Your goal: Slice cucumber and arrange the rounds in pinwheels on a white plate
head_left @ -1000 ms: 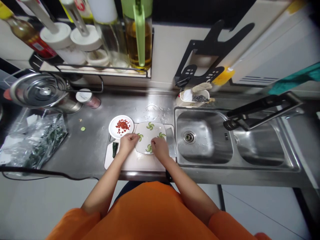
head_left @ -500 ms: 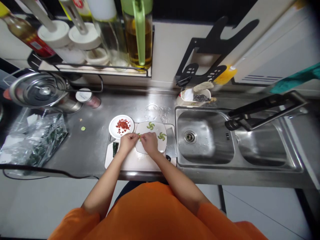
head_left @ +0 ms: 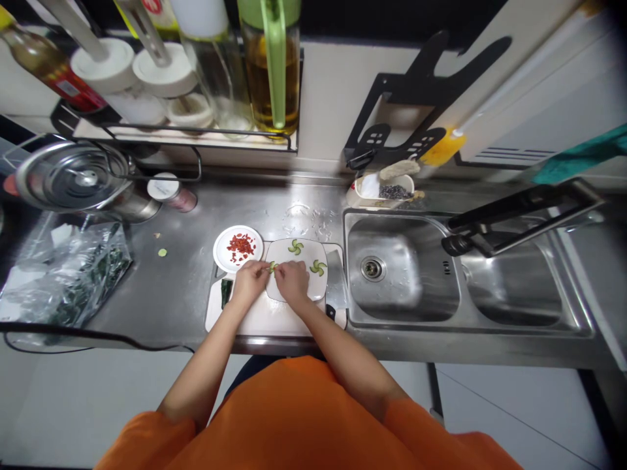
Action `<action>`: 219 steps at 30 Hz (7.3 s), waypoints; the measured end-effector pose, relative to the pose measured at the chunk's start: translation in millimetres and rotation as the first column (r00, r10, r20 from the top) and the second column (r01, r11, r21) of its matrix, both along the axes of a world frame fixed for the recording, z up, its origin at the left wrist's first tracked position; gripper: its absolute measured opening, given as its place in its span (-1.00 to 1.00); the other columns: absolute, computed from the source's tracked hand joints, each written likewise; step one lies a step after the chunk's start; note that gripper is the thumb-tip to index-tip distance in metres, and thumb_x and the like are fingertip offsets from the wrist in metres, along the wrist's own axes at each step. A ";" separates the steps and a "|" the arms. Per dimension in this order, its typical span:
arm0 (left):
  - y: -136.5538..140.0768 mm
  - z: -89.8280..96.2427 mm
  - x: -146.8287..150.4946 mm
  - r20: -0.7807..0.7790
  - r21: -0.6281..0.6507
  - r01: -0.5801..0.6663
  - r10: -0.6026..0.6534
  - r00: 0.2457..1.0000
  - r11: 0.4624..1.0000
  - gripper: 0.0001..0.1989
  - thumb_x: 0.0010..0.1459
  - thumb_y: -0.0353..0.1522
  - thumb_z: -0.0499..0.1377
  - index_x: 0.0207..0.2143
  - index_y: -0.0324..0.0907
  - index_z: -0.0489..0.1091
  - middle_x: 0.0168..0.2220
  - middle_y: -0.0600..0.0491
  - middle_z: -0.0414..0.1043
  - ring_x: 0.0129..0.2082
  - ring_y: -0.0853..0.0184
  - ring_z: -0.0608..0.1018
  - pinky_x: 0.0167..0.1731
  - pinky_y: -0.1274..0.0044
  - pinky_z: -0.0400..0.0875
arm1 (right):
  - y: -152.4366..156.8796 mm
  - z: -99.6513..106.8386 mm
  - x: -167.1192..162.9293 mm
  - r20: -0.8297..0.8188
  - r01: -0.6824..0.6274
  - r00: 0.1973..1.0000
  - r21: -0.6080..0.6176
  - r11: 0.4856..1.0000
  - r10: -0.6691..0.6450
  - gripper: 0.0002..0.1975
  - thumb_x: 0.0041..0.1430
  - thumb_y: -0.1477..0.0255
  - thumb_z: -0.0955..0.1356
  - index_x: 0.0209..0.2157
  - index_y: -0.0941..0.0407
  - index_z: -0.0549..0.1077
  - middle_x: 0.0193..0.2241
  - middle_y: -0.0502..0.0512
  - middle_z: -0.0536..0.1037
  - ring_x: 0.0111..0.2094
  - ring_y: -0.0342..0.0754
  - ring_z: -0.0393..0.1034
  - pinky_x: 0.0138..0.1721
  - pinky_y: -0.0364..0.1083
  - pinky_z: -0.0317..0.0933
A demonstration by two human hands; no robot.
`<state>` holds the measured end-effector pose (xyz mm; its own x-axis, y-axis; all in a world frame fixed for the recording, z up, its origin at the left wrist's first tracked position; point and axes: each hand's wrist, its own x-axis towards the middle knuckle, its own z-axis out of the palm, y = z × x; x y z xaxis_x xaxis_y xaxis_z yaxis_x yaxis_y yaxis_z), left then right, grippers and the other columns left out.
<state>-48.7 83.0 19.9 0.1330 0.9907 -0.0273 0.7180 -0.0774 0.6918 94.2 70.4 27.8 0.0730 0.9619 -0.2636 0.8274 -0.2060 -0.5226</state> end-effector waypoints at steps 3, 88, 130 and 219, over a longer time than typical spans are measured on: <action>0.4 -1.2 -0.5 -0.011 0.024 0.041 -0.040 0.999 0.999 -0.82 0.07 -0.39 0.11 -0.30 -0.14 0.50 -0.34 0.02 0.50 -0.29 0.32 0.49 -0.22 0.48 0.40 | 0.3 1.5 -1.8 0.007 -0.006 1.000 -0.014 1.000 0.006 -0.79 0.20 0.36 0.24 -0.33 0.04 0.51 -0.32 0.09 0.49 -0.16 0.04 0.15 -0.36 -0.10 -0.06; 3.5 12.4 -20.9 -0.062 0.064 -0.174 0.178 0.982 0.983 -0.78 0.08 -0.31 0.11 -0.28 -0.15 0.51 -0.29 0.00 0.49 -0.25 0.28 0.49 -0.15 0.47 0.36 | -6.9 1.6 14.6 0.052 -0.090 0.995 0.032 0.995 0.088 -0.85 0.17 0.41 0.27 -0.33 0.05 0.49 -0.26 0.07 0.49 -0.11 0.03 0.12 -0.28 -0.06 -0.07; 23.1 28.8 14.3 0.105 -0.224 -0.114 0.140 0.985 0.968 -0.78 -0.02 -0.28 0.16 -0.37 -0.15 0.55 -0.32 0.07 0.56 -0.35 0.35 0.51 -0.29 0.57 0.37 | 2.7 14.0 42.0 -0.084 0.019 0.996 0.110 0.994 -0.010 -0.78 0.20 0.39 0.24 -0.32 0.05 0.53 -0.33 0.09 0.51 -0.16 0.03 0.21 -0.17 -0.05 0.04; 63.9 28.9 66.9 -0.022 -0.330 -0.159 0.161 0.987 0.930 -0.78 0.01 -0.30 0.14 -0.34 -0.14 0.54 -0.39 0.10 0.55 -0.39 0.37 0.50 -0.29 0.59 0.31 | 47.8 -4.9 66.9 -0.213 0.125 0.973 0.156 0.980 -0.090 -0.75 0.11 0.57 0.23 -0.35 0.12 0.54 -0.36 0.06 0.57 -0.26 -0.04 0.39 -0.08 -0.07 0.12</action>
<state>18.2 146.9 48.8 -0.0256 0.9343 -0.3555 0.6978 0.2713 0.6629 161.1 118.2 22.9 0.1399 0.9829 -0.1202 0.6771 -0.1835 -0.7126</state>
